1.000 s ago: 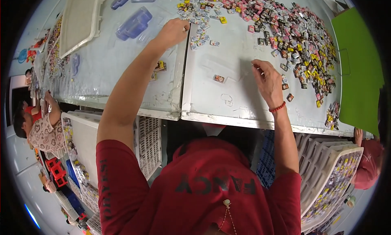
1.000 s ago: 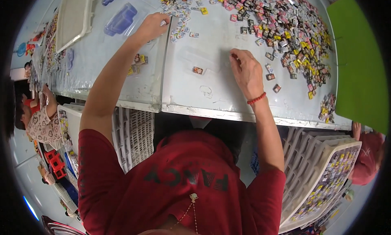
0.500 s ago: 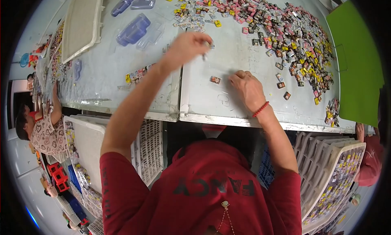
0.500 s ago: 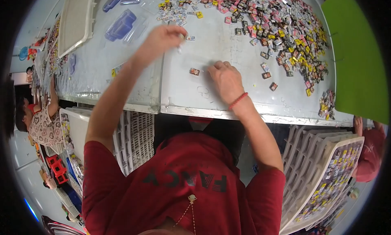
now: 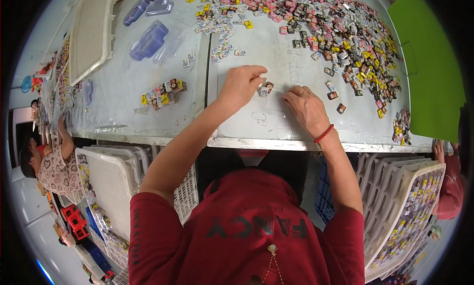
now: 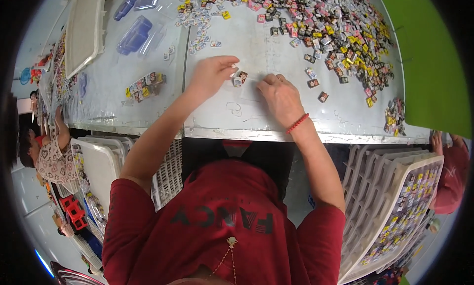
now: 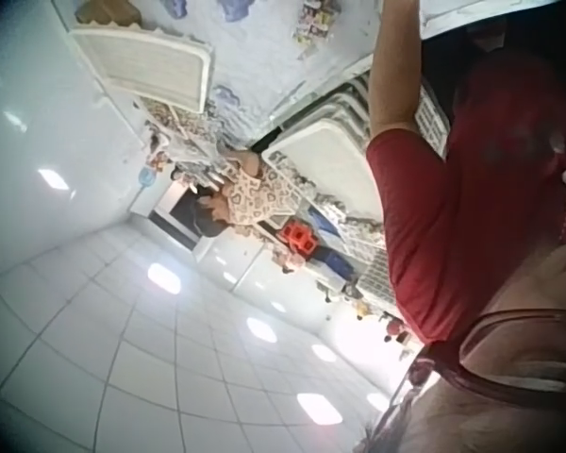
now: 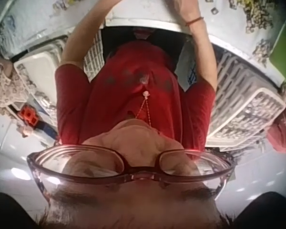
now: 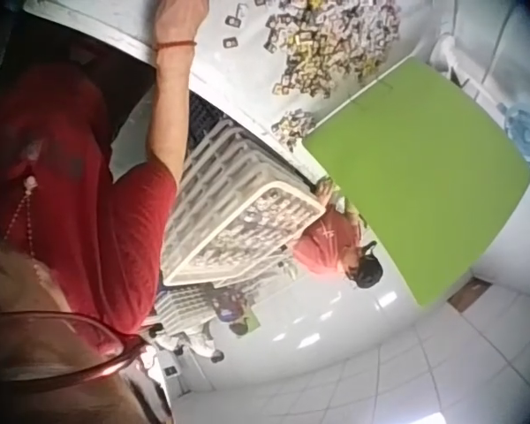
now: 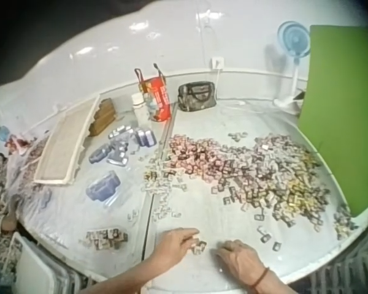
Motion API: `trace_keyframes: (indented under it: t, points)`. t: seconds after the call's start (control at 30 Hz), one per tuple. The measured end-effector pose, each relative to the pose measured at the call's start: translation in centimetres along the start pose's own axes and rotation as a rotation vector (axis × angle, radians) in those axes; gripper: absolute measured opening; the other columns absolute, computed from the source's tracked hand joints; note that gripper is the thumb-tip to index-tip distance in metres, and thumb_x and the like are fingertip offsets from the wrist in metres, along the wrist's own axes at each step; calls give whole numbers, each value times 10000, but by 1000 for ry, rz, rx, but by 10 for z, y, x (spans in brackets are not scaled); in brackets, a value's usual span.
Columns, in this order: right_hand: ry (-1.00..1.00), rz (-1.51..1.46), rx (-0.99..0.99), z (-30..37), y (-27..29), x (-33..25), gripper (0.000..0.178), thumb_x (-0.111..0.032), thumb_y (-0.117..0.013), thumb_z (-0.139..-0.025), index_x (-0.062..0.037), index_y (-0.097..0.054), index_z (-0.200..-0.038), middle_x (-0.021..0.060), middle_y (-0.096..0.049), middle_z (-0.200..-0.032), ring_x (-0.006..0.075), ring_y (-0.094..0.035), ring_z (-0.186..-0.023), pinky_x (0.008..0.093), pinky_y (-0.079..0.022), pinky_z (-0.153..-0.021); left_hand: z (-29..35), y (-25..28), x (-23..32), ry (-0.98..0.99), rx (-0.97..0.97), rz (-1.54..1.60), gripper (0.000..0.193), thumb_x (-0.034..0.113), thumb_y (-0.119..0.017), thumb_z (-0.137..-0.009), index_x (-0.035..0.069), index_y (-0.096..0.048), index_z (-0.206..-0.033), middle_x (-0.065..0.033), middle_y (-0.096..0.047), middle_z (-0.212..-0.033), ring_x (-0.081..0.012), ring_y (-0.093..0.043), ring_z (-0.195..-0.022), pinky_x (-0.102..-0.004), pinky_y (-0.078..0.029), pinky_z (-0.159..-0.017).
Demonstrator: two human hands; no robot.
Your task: Picking and placing small toy components onto plastic strips at a factory workbench.
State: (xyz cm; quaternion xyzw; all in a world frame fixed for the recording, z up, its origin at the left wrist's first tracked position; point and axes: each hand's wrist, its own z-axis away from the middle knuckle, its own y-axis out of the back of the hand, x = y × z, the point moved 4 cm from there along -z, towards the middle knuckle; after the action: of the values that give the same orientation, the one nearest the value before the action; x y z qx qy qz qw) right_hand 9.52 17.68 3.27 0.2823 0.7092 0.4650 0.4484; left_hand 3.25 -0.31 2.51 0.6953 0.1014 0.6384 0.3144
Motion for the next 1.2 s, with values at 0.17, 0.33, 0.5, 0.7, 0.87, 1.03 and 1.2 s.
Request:
trace_keyframes:
  t: [0.17,0.33,0.5,0.7,0.87,1.03,1.2]
  points:
    - [7,-27,18,1,1,-1,144,-107,-624,-834,-64,-669,-964,84,-637,-971,272,-611,-902,348,-514,-761,3,11,-5,230,-44,166,208,135,-647,-861,-12,-660,-1008,-73,-691,-899,-133,-653,-747,-306,-525,-682]
    - [-8,-47,49,2,1,-1,138,-92,-625,-830,-62,-672,-956,78,-636,-966,269,-609,-895,344,-513,-752,15,-8,-6,-7,67,-145,148,135,-678,-822,18,-684,-911,-89,-679,-829,-196,-665,-749,-307,-509,-667]
    - [0,-50,94,4,-1,-1,140,-89,-626,-828,-59,-670,-957,76,-635,-964,265,-608,-888,344,-511,-749,25,-12,4,-121,129,-271,107,92,-685,-785,26,-686,-869,-109,-639,-797,-276,-633,-726,-354,-497,-671]
    - [-10,-62,107,6,-1,0,154,-90,-640,-816,-61,-668,-965,78,-636,-966,266,-610,-892,344,-512,-745,18,-6,18,-449,132,-207,167,67,-696,-753,40,-673,-915,-83,-617,-924,-267,-585,-863,-372,-490,-762]
    - [-53,-81,99,6,-1,-1,152,-86,-641,-813,-60,-669,-960,78,-642,-958,267,-611,-895,347,-510,-751,14,-23,10,-671,-124,-334,215,113,-704,-744,67,-675,-952,-45,-612,-1025,-255,-514,-1029,-345,-443,-880]
    - [-189,18,134,5,3,-6,165,-75,-669,-786,-49,-669,-949,98,-660,-901,270,-622,-873,347,-511,-743,18,-18,5,-666,-11,-356,239,89,-695,-763,61,-662,-997,-45,-625,-1098,-278,-529,-1108,-355,-462,-926]
    - [-314,-262,362,2,0,-9,156,-69,-692,-776,-28,-663,-923,122,-670,-834,282,-633,-802,345,-511,-714,26,-24,-2,-528,-95,-243,309,90,-674,-796,45,-606,-1094,-66,-617,-1126,-312,-488,-1186,-395,-446,-958]
